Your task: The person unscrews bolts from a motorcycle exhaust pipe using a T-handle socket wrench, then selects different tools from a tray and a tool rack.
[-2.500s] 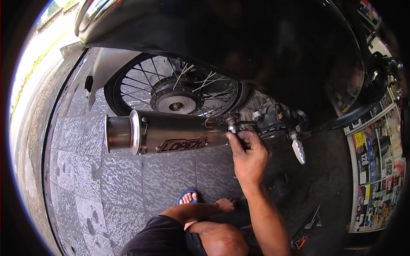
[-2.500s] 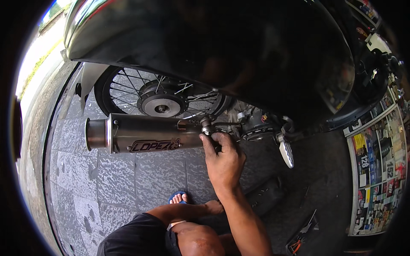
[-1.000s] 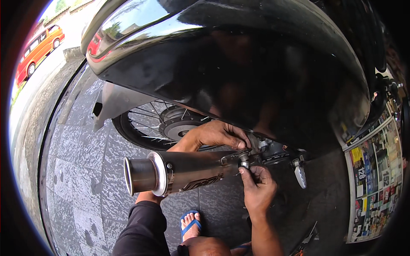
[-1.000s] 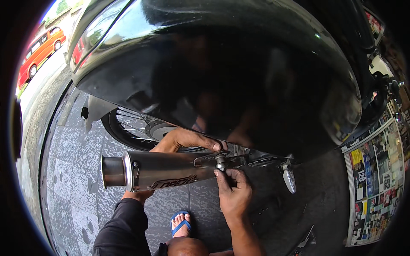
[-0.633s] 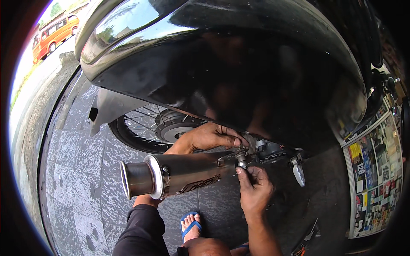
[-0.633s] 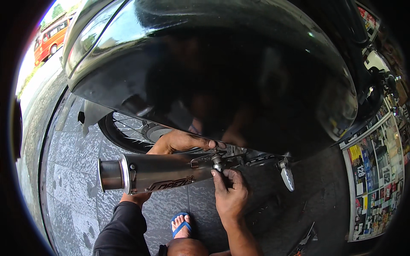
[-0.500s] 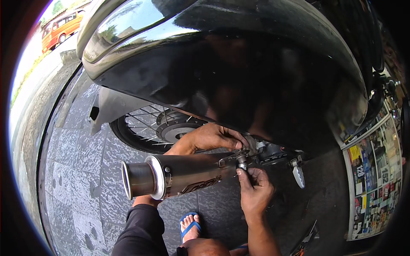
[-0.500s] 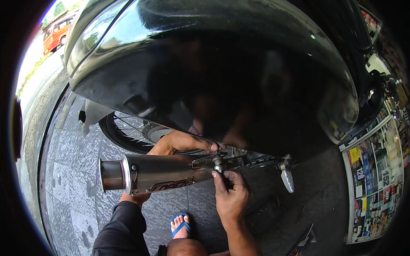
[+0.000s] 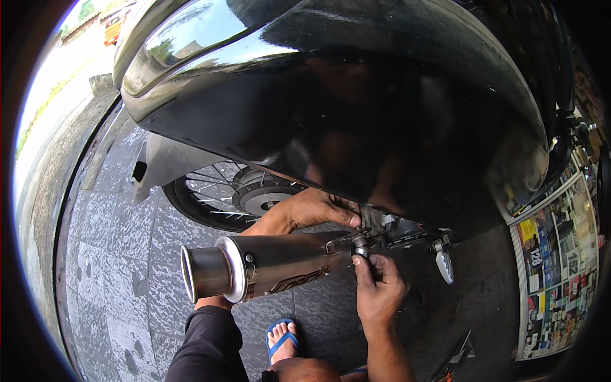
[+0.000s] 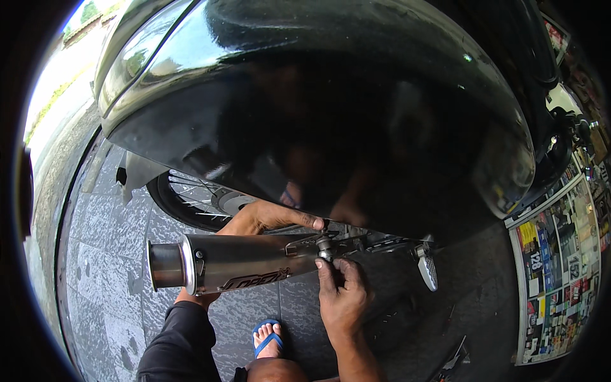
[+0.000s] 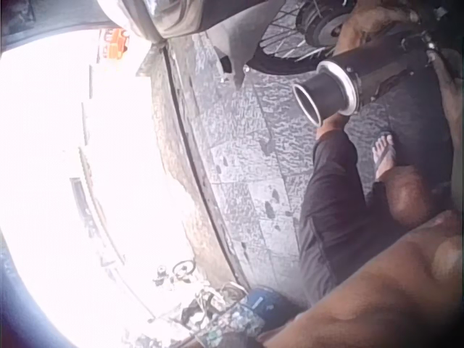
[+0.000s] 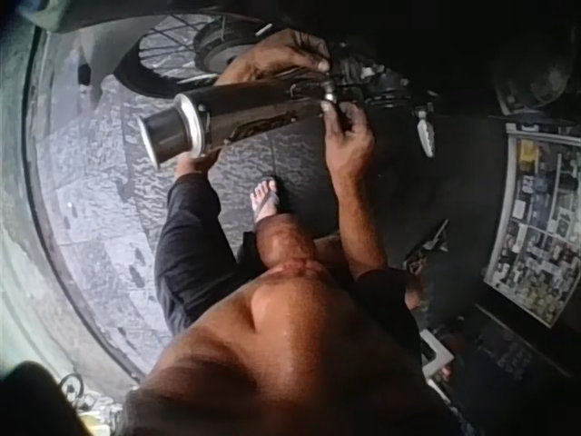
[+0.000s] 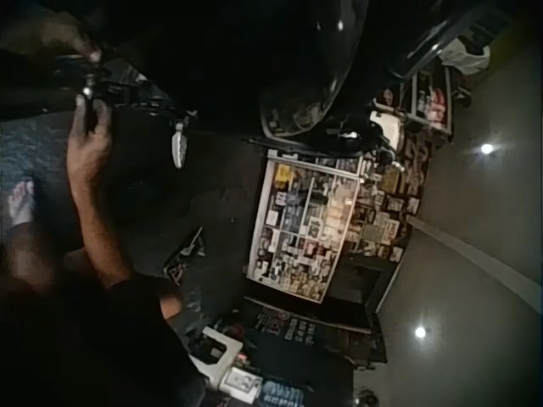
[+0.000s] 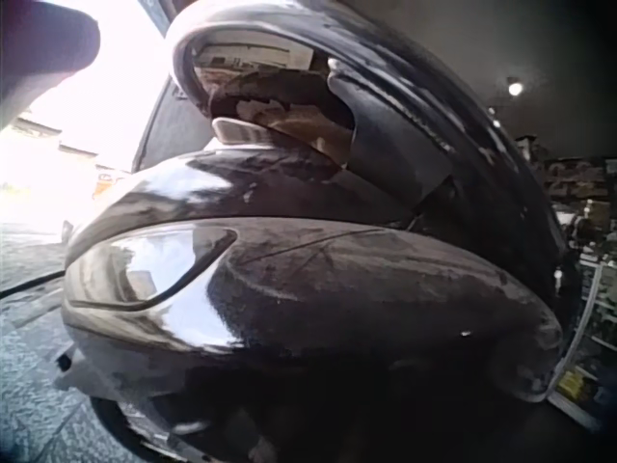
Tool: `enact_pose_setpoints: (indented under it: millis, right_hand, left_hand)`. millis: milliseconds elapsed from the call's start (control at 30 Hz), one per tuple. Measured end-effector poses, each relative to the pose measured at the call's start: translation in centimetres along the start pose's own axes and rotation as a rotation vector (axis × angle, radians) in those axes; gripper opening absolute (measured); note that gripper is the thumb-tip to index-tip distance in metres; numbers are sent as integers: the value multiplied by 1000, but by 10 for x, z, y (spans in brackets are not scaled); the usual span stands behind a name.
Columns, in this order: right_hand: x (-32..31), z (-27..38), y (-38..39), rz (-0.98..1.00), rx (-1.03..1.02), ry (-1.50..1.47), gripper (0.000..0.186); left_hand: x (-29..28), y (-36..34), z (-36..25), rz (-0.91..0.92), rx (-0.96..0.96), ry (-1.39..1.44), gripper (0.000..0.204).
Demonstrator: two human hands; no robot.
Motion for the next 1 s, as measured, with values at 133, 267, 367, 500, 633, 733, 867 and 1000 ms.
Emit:
enact_pose_setpoints:
  millis: [133,267,367,500,633,733,867,1000]
  right_hand:
    - [2,19,0,9,-154,66,20]
    - [10,15,1,50,-122,149,21]
    - [14,9,2,98,-51,149,24]
    - [15,11,1,109,-39,135,27]
    - [17,-1,3,122,72,60,30]
    - [18,-4,2,158,125,33,31]
    - [17,-6,2,152,120,37,32]
    - [16,-7,1,150,133,38,33]
  left_hand:
    - [6,-4,-2,241,275,106,31]
    - [9,1,-7,333,468,216,28]
    - [13,-24,24,357,-6,289,28]
    - [7,-67,47,137,53,-202,29]
    - [14,-74,50,385,166,-124,32]
    - [22,-68,42,605,356,13,33]
    - [17,-77,51,441,200,-78,33]
    - [9,-83,69,365,-14,-183,36]
Point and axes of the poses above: each hand's wrist, its own y-axis away from the middle knuckle, its own x-axis out of the palm, z = x × y, the point moved 9 cm from there along -y, towards the middle knuckle, and after that the axes turned 13 degrees about -z, right-handed, at the moved point
